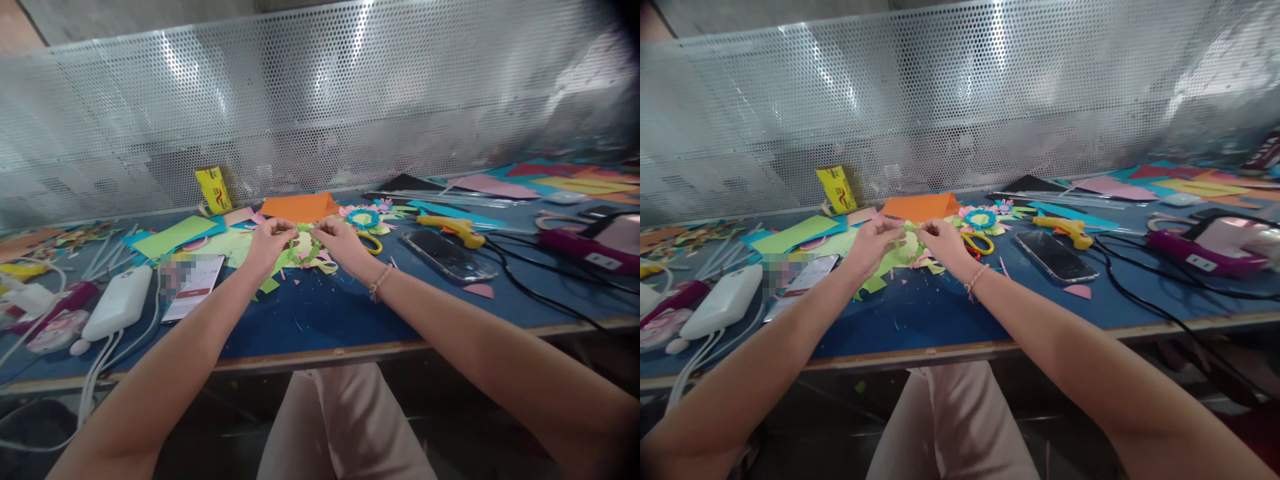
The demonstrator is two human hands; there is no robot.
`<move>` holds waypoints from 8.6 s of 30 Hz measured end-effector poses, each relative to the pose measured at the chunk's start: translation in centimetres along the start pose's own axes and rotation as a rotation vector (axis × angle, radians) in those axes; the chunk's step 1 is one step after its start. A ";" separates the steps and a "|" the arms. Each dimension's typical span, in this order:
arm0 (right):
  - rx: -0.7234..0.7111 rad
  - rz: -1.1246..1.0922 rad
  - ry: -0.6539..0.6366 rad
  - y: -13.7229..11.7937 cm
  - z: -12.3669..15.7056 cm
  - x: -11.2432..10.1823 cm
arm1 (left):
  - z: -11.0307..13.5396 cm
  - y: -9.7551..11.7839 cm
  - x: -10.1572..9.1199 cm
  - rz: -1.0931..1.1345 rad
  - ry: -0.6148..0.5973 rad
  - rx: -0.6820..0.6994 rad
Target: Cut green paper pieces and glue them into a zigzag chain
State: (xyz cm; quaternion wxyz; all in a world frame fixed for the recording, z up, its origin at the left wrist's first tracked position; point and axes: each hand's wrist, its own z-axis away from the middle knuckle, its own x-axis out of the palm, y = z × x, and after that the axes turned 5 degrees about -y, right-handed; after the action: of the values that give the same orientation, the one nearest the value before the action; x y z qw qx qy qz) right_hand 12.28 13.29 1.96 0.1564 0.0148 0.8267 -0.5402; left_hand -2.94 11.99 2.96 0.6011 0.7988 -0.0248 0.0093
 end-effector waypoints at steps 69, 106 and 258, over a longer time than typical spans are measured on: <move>0.031 0.322 -0.019 0.0 -0.7 -1.6 | 0.1 0.1 -0.1 0.077 -0.011 -0.137; -0.360 0.522 0.017 0.2 -0.9 -2.4 | -0.5 0.5 -1.7 -0.392 -0.024 0.256; -0.026 -0.185 -0.115 0.4 -0.9 -1.5 | -0.6 0.6 -0.8 -0.339 -0.075 0.228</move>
State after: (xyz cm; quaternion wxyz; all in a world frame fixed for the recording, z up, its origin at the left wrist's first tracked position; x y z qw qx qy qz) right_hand 13.61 14.50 2.36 0.1533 -0.0946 0.8213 -0.5414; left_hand -3.73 12.42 3.66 0.4985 0.8541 0.0889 -0.1191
